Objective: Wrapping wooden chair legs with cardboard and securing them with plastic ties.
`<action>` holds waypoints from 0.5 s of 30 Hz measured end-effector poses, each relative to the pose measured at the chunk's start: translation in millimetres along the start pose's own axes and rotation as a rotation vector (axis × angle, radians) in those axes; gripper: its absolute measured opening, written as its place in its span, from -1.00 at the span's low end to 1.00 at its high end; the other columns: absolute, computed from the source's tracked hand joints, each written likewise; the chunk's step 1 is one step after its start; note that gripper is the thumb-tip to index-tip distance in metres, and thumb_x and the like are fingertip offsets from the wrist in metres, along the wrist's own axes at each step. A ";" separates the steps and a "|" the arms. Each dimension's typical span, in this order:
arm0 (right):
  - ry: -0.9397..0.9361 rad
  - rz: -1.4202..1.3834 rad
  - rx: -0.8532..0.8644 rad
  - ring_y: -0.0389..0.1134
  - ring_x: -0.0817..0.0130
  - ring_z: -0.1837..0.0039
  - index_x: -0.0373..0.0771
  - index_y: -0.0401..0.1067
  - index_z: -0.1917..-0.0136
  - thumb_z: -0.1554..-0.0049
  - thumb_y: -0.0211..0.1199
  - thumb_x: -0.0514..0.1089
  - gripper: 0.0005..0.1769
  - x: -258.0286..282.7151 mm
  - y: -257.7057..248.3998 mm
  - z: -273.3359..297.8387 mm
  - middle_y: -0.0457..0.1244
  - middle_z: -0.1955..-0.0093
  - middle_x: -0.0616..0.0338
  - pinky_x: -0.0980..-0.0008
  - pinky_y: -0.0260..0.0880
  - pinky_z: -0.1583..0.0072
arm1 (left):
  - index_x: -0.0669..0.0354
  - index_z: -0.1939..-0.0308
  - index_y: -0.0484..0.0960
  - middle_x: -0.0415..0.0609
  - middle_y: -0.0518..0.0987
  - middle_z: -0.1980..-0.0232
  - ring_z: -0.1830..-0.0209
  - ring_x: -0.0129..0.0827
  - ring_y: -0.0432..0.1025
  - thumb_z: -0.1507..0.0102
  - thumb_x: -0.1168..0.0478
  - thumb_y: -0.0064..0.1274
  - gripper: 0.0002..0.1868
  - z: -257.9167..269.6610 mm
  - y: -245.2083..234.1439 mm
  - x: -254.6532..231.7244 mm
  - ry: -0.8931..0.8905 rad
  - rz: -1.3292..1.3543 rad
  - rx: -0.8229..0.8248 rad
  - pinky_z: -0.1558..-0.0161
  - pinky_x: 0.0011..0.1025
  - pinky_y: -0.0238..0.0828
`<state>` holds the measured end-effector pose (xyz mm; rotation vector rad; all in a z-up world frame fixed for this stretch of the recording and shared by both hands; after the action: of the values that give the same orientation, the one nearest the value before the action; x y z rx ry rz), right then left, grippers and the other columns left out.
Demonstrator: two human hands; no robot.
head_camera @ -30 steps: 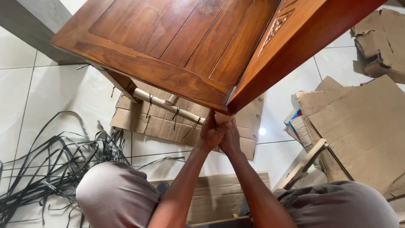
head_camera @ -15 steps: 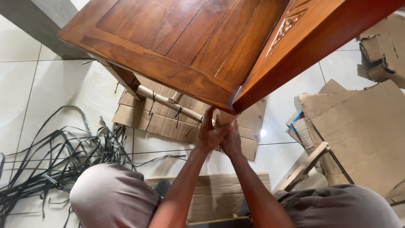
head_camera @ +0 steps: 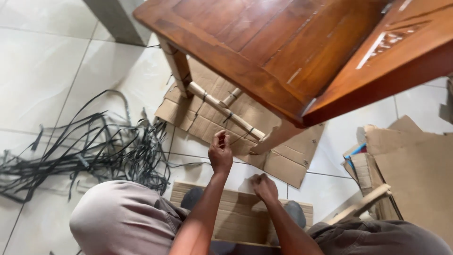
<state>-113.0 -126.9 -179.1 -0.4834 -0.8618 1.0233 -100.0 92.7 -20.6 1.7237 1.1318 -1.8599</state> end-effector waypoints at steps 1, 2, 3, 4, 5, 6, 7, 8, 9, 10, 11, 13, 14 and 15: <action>-0.072 0.040 0.066 0.46 -0.03 -0.21 0.01 0.45 -0.15 -0.08 0.06 0.52 -0.33 7.5 5.5 -0.3 0.44 -0.03 0.08 -0.05 0.47 -0.21 | 0.02 -0.09 0.64 0.05 0.70 0.12 0.12 -0.06 0.63 -0.35 0.15 0.11 -0.76 -0.4 -6.9 9.1 -0.045 -0.025 -0.004 0.13 -0.25 0.63; -0.144 0.080 0.132 0.49 -0.02 -0.18 -0.04 0.50 -0.11 -0.08 0.17 0.43 -0.40 15.2 11.6 0.4 0.46 -0.03 0.05 -0.01 0.48 -0.18 | 0.07 -0.07 0.63 0.10 0.67 0.10 0.10 -0.03 0.62 -0.33 0.18 0.11 -0.76 -0.6 -14.6 18.3 -0.090 -0.050 -0.007 0.11 -0.24 0.63; -0.158 0.091 0.143 0.49 -0.02 -0.18 -0.04 0.50 -0.11 -0.08 0.17 0.43 -0.40 29.8 9.4 8.4 0.46 -0.03 0.05 -0.01 0.48 -0.18 | 0.07 -0.07 0.63 0.10 0.67 0.10 0.10 -0.03 0.62 -0.33 0.18 0.11 -0.76 0.5 -23.8 35.5 -0.098 -0.053 -0.026 0.11 -0.24 0.63; -0.195 0.077 0.161 0.48 -0.03 -0.20 -0.09 0.51 -0.14 -0.10 0.20 0.38 -0.41 44.5 7.6 16.3 0.46 -0.02 0.03 -0.02 0.47 -0.20 | -0.01 -0.08 0.61 0.00 0.65 0.05 0.06 -0.12 0.62 -0.33 0.17 0.08 -0.76 1.6 -31.9 53.2 -0.151 -0.173 0.001 0.06 -0.22 0.62; -0.233 0.063 0.179 0.47 -0.04 -0.21 -0.14 0.51 -0.16 -0.12 0.23 0.34 -0.41 59.0 5.7 24.1 0.46 -0.02 0.01 -0.04 0.46 -0.22 | -0.09 -0.09 0.59 -0.11 0.62 0.00 0.02 -0.21 0.61 -0.33 0.16 0.05 -0.75 2.9 -39.9 70.8 -0.205 -0.292 0.028 0.02 -0.20 0.61; -0.241 0.071 0.187 0.47 -0.04 -0.21 -0.14 0.51 -0.16 -0.12 0.23 0.34 -0.41 67.6 5.4 29.2 0.46 -0.02 0.01 -0.04 0.46 -0.22 | -0.09 -0.09 0.59 -0.11 0.62 0.00 0.02 -0.21 0.61 -0.33 0.16 0.05 -0.75 5.4 -50.9 91.6 -0.213 -0.293 0.016 0.02 -0.20 0.61; -0.267 0.082 0.192 0.46 -0.06 -0.23 -0.15 0.51 -0.17 -0.14 0.23 0.33 -0.42 76.4 5.1 34.2 0.47 -0.03 0.00 -0.07 0.45 -0.23 | -0.21 -0.13 0.53 -0.22 0.56 -0.09 -0.04 -0.23 0.58 -0.32 0.21 -0.05 -0.70 8.4 -61.4 112.8 -0.259 -0.456 0.077 -0.03 -0.22 0.59; -0.292 0.092 0.195 0.45 -0.08 -0.25 -0.16 0.51 -0.19 -0.15 0.23 0.31 -0.43 84.9 3.5 38.8 0.47 -0.03 -0.01 -0.09 0.44 -0.24 | -0.32 -0.16 0.48 -0.33 0.49 -0.18 -0.11 -0.25 0.55 -0.31 0.26 -0.14 -0.61 11.2 -70.4 133.4 -0.305 -0.617 0.142 -0.07 -0.24 0.57; -0.298 0.099 0.201 0.45 -0.08 -0.25 -0.16 0.51 -0.19 -0.15 0.23 0.31 -0.43 85.6 5.6 40.0 0.47 -0.03 -0.01 -0.09 0.44 -0.24 | -0.32 -0.16 0.48 -0.33 0.49 -0.18 -0.11 -0.25 0.55 -0.31 0.26 -0.14 -0.61 10.8 -79.6 143.7 -0.313 -0.615 0.134 -0.07 -0.24 0.57; -0.297 0.118 0.219 0.44 -0.06 -0.27 -0.14 0.50 -0.20 -0.15 0.23 0.32 -0.42 85.3 7.3 40.7 0.47 -0.05 0.00 -0.08 0.43 -0.26 | -0.24 -0.22 0.43 -0.30 0.42 -0.27 -0.08 -0.13 0.56 -0.25 0.36 -0.09 -0.51 10.8 -86.8 153.9 -0.280 -0.705 0.206 -0.08 -0.15 0.60; -0.296 0.138 0.238 0.43 -0.04 -0.29 -0.13 0.50 -0.22 -0.15 0.23 0.33 -0.41 84.8 8.6 41.2 0.47 -0.06 0.01 -0.06 0.42 -0.28 | -0.15 -0.28 0.38 -0.27 0.35 -0.36 -0.05 -0.01 0.57 -0.19 0.45 -0.03 -0.40 11.0 -93.5 164.0 -0.246 -0.793 0.278 -0.09 -0.06 0.62; -0.281 0.167 0.250 0.42 -0.03 -0.30 -0.11 0.50 -0.22 -0.15 0.23 0.32 -0.42 81.3 9.1 40.9 0.47 -0.07 0.03 -0.06 0.41 -0.30 | -0.09 -0.22 0.41 -0.24 0.38 -0.31 -0.04 0.02 0.56 -0.18 0.46 -0.02 -0.45 4.2 -100.5 184.7 -0.218 -0.875 0.344 -0.08 -0.05 0.62; -0.266 0.192 0.256 0.41 -0.02 -0.32 -0.10 0.50 -0.22 -0.14 0.23 0.32 -0.42 78.9 8.2 39.3 0.47 -0.09 0.05 -0.05 0.40 -0.32 | -0.04 -0.16 0.44 -0.21 0.41 -0.26 -0.03 0.04 0.56 -0.17 0.47 -0.02 -0.50 0.4 -101.6 194.9 -0.180 -0.955 0.412 -0.07 -0.04 0.62; -0.267 0.196 0.255 0.41 -0.02 -0.32 -0.10 0.50 -0.22 -0.14 0.23 0.32 -0.42 77.6 7.5 40.0 0.47 -0.09 0.05 -0.05 0.40 -0.32 | -0.04 -0.16 0.44 -0.21 0.41 -0.26 -0.03 0.04 0.56 -0.17 0.47 -0.02 -0.50 -0.9 -102.3 197.3 -0.183 -0.952 0.411 -0.07 -0.04 0.62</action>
<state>-130.3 -56.0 -130.5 -0.2188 -0.9148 1.3797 -211.2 205.5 -176.5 1.1968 1.7709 -2.8968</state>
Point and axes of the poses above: each hand's wrist, its own z-axis away from the middle knuckle, its own y-axis out of the palm, x = y × z, the point moved 1 cm from there along -z, towards the middle knuckle
